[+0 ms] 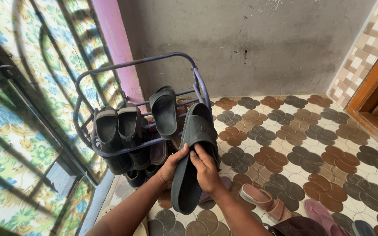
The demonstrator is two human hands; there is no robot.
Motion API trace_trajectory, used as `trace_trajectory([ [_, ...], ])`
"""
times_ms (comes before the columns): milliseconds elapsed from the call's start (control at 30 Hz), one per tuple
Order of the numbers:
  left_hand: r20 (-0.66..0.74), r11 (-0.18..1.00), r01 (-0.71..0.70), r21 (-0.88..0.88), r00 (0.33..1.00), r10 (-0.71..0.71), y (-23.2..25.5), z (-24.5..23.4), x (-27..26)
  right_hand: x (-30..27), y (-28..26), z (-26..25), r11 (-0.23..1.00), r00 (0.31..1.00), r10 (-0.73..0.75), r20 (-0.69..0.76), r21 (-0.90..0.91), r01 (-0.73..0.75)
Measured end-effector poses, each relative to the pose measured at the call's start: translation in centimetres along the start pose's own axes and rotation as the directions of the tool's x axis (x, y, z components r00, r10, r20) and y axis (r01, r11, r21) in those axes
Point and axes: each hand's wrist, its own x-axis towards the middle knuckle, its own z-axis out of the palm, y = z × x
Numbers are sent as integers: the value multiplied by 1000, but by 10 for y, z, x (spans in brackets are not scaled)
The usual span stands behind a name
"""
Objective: The person cleans a collection of slippers and sandals using a green cloth. They pick up each pair from a metal shoe rack, wipe the soles and uppers, and place them back on the rack. The process is repeated for multiple pairs of footwear in a systematic manner.
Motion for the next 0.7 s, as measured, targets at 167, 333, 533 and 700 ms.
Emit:
trace_trajectory([
  [167, -43, 1000, 24, -11, 999, -24, -1, -3, 2, -18, -17, 1, 987, 996, -44, 77, -153, 55],
  [333, 7, 992, -102, -80, 995, 103, 5, -9, 7, -40, -43, 16, 827, 998, 35, -57, -559, -61],
  [533, 41, 996, 22, -88, 999, -19, 7, 6, -1, -29, -48, 9, 272, 887, -460, -41, -957, 98],
  [700, 28, 998, 6, -59, 1000, -4, 3, 4, 1, -26, -34, 7, 518, 941, -308, -139, -854, 43],
])
